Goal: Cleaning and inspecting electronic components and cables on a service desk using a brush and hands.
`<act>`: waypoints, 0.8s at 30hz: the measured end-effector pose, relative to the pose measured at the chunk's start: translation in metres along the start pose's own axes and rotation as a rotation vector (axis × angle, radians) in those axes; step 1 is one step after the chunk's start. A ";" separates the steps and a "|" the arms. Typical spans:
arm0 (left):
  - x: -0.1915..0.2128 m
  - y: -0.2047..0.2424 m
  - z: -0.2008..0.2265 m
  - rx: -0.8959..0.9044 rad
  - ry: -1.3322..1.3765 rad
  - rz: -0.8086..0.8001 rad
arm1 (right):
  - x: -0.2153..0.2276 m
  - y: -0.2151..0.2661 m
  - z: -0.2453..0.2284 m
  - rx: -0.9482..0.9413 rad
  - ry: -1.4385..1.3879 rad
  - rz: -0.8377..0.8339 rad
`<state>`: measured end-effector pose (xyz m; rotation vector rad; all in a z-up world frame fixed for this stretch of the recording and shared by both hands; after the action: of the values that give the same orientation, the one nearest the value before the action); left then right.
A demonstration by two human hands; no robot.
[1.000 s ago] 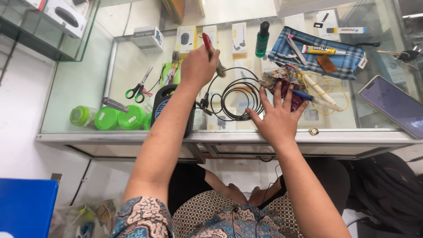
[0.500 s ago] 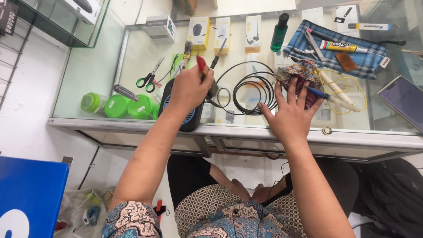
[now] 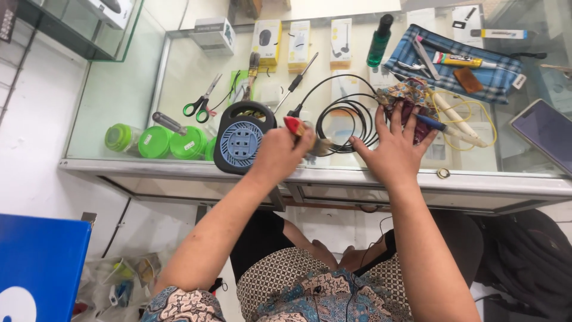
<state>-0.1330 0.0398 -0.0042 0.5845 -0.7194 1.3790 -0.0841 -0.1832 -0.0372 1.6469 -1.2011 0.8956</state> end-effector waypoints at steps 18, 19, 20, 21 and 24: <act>0.077 -0.011 0.003 -0.082 -0.154 0.459 | -0.009 0.007 0.003 0.132 0.031 0.174; 0.078 -0.012 0.003 -0.081 -0.157 0.460 | -0.012 0.006 0.005 0.134 0.029 0.174; 0.077 -0.013 0.001 -0.005 -0.123 0.388 | -0.013 0.006 0.006 0.195 -0.027 0.291; 0.075 -0.015 0.000 0.068 -0.086 0.311 | -0.014 0.007 0.009 0.249 -0.081 0.408; 0.049 -0.026 -0.047 0.128 -0.087 0.216 | -0.046 -0.004 0.020 0.331 0.041 0.769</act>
<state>-0.1001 0.1036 0.0026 0.6864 -0.7856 1.6163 -0.0916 -0.1867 -0.0868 1.3883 -1.7684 1.6625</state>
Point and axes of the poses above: each hand's wrist, its own y-axis away from the middle knuckle, its own x-axis out of the back of the hand, z = x × y, the point moved 2 cm from there along -y, towards the middle knuckle, and after that the axes turned 8 degrees about -z, right-handed, at the moved point
